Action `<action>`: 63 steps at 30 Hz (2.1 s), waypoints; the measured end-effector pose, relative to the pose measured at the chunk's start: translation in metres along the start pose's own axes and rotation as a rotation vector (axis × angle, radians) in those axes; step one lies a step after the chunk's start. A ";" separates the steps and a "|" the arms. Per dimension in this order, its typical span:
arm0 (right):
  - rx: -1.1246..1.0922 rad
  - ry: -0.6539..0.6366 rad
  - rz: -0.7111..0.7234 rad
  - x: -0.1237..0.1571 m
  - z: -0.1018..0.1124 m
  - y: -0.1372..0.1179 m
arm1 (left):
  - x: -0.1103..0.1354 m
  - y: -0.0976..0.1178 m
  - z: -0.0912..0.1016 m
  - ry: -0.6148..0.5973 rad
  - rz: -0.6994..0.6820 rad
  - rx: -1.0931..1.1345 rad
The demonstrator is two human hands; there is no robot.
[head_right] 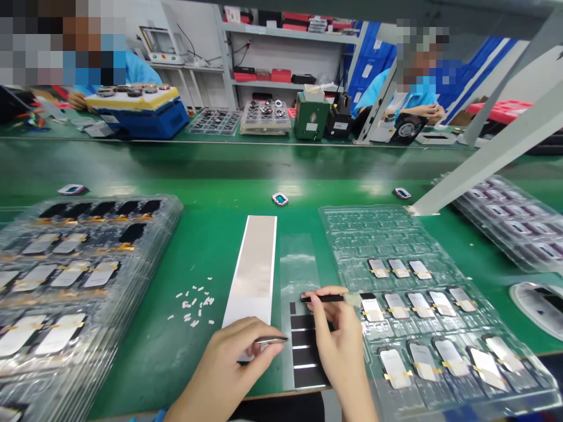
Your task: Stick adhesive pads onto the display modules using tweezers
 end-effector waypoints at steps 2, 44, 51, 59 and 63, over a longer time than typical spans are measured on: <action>-0.007 -0.008 0.001 -0.001 0.001 0.002 | -0.002 0.003 -0.002 -0.012 -0.073 -0.061; -0.298 -0.075 0.263 0.036 -0.054 -0.039 | 0.003 -0.009 0.010 0.309 -0.081 -0.068; -0.294 -0.104 0.287 0.037 -0.069 -0.030 | 0.007 -0.019 0.013 0.377 -0.092 -0.113; -0.302 -0.100 0.369 0.041 -0.082 -0.028 | 0.007 -0.023 0.011 0.385 -0.056 -0.116; -0.283 -0.077 0.381 0.041 -0.083 -0.027 | 0.007 -0.023 0.009 0.365 -0.045 -0.084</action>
Point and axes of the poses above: each hand's wrist, its own x-axis away from the middle knuckle, its own z-axis out of the back of the hand, y = z × x, the point moved 2 cm from there along -x, towards the middle knuckle, and after that the axes turned 15 degrees about -x, right-handed, at the moved point
